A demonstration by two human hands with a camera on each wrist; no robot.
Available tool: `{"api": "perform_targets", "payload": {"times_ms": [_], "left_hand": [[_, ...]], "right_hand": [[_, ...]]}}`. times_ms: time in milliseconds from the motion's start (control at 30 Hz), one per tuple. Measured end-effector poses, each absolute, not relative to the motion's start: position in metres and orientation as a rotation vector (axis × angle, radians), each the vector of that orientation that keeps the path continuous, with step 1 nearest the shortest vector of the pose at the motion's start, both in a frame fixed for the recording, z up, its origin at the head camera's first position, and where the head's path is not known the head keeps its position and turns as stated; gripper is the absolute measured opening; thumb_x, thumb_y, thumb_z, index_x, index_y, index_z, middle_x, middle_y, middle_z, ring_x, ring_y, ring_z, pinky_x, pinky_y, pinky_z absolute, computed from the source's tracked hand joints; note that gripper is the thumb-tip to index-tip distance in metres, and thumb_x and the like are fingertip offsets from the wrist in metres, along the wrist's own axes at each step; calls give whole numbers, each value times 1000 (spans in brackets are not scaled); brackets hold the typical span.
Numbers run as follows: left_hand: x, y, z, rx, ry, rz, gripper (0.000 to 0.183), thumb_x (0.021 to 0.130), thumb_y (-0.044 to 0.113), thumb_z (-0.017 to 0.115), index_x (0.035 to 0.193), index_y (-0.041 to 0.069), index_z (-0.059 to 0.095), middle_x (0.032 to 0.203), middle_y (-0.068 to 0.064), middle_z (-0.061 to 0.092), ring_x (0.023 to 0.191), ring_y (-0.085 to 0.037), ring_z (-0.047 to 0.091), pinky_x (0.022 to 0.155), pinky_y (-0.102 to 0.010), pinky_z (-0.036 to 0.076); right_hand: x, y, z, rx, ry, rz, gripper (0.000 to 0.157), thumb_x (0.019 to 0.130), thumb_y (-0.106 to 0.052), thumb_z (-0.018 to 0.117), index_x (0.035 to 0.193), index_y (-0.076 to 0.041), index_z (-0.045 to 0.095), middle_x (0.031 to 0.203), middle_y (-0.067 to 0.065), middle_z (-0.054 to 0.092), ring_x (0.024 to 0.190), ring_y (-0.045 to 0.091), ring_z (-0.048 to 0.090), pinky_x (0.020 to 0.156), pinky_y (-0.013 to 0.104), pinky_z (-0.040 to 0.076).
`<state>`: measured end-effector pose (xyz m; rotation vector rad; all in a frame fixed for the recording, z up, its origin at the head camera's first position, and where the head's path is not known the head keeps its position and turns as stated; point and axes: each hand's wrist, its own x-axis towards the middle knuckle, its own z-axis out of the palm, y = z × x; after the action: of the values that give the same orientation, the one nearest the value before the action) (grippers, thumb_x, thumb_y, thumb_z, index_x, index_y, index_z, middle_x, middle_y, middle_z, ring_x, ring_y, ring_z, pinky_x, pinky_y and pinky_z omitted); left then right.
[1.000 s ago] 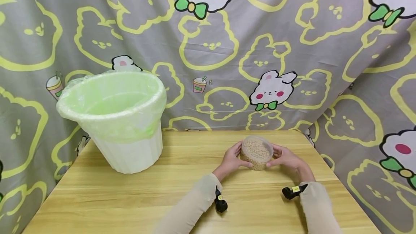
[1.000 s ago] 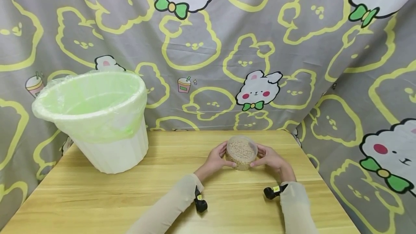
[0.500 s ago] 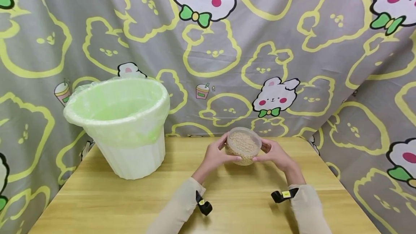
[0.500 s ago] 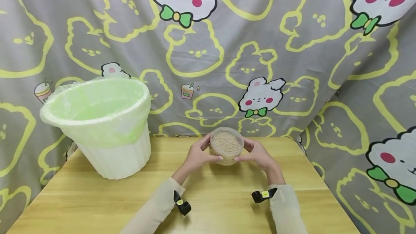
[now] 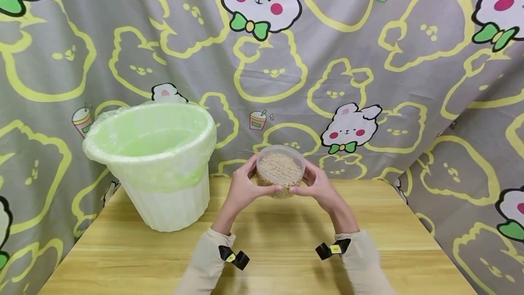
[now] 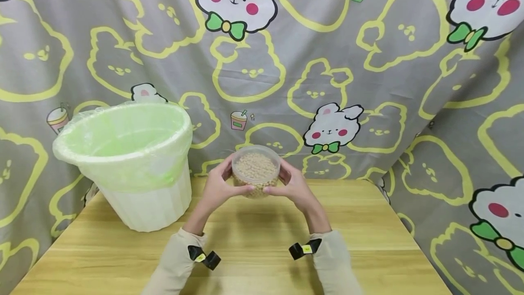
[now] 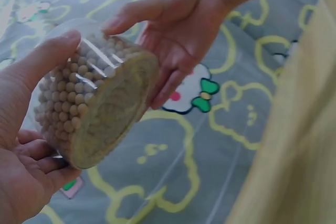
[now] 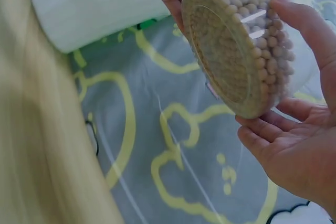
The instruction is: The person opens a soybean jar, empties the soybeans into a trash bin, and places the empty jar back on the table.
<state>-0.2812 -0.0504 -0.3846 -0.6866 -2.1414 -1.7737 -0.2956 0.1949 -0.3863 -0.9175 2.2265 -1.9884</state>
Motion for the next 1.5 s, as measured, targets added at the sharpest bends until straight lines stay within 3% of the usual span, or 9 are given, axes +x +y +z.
{"api": "perform_targets", "payload": {"times_ms": [167, 500, 867, 1033, 1200, 1500], "left_hand": [[-281, -62, -379, -715, -2128, -1743, 95, 67, 22, 97, 150, 17, 50, 141, -3, 63, 130, -20, 61, 108, -45, 49], [-285, -67, -379, -741, -2149, -1720, 100, 66, 20, 98, 152, 16, 48, 145, -3, 61, 132, -20, 60, 110, -43, 49], [-283, -64, -375, -799, -2126, -1865, 105, 70, 31, 95, 158, 19, 37, 155, -6, 50, 139, -24, 53, 112, -47, 45], [-279, -69, -370, -824, -2133, -1885, 109, 68, 19, 96, 159, 19, 35, 156, -7, 47, 138, -27, 52, 111, -51, 43], [-273, -77, -362, -846, -2210, -1765, 115, 62, 8, 97, 158, 17, 35, 158, -7, 45, 137, -30, 50, 112, -52, 41], [-272, -77, -362, -790, -2218, -1688, 114, 58, 14, 99, 156, 18, 40, 153, -6, 51, 134, -29, 53, 110, -51, 43]], "right_hand": [[-299, 177, -382, -939, 2235, -1992, 93, 78, -8, 87, 157, -17, 39, 153, 11, 47, 136, 17, 51, 109, 19, 43], [-300, 158, -378, -898, 2319, -1996, 116, 61, -2, 96, 156, -25, 34, 150, 5, 45, 136, 26, 45, 112, 44, 41], [-294, 163, -374, -915, 2361, -2062, 113, 57, 4, 96, 153, -21, 41, 145, 8, 51, 130, 26, 49, 106, 36, 47], [-293, 158, -377, -986, 2302, -2010, 109, 60, 1, 95, 153, -18, 42, 144, 12, 51, 128, 28, 51, 105, 37, 48], [-293, 149, -382, -1036, 2274, -1960, 111, 59, -1, 95, 153, -24, 41, 146, 7, 52, 130, 28, 51, 108, 40, 46], [-291, 142, -385, -1044, 2301, -1963, 108, 60, -2, 94, 153, -24, 42, 144, 7, 53, 128, 28, 52, 106, 43, 47]]}}
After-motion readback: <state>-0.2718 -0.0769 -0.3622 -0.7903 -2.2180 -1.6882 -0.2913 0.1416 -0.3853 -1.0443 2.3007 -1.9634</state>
